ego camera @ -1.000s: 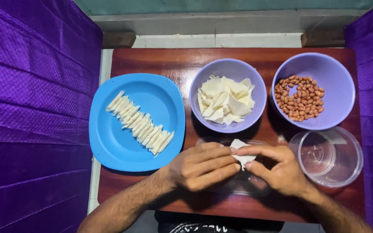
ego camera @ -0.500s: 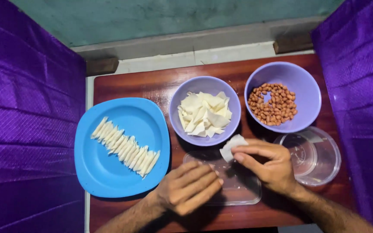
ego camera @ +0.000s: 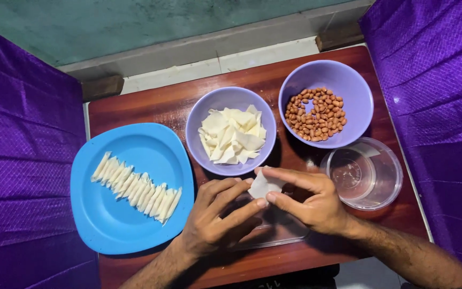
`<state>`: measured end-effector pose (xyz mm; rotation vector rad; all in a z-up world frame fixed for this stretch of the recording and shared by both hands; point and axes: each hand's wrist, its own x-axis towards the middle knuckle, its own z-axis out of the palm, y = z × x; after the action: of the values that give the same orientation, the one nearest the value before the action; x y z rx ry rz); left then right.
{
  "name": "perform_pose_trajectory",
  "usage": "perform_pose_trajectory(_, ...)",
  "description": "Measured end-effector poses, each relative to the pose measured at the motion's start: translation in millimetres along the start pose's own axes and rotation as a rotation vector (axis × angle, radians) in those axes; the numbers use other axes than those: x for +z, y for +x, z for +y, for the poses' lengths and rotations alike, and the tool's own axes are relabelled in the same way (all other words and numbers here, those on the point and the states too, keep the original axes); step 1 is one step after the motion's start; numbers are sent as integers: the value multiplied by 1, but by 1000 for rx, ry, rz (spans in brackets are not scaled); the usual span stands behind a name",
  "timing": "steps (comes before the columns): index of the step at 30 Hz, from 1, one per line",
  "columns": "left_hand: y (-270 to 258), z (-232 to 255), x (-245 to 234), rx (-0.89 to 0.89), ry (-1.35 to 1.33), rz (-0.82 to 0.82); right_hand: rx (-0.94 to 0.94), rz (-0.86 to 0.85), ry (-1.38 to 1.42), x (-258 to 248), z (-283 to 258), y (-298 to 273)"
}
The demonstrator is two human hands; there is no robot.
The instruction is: The person is manually wrapping individual peanuts in small square dough wrappers and rolling them into thin sticks, placing the finished ones on a blue plate.
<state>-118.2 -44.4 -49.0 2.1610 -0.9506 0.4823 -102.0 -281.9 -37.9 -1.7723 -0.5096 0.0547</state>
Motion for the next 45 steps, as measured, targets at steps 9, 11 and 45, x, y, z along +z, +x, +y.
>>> perform_pose_trajectory(9,1,2,-2,-71,-221,-44,23,-128,85,3,6,-7)
perform_pose_trajectory(11,0,4,-1,-88,-256,-6,20,-127,78,3,3,-8)
perform_pose_trajectory(45,0,7,-3,-82,-108,97,-238,-55,-67,5,1,0)
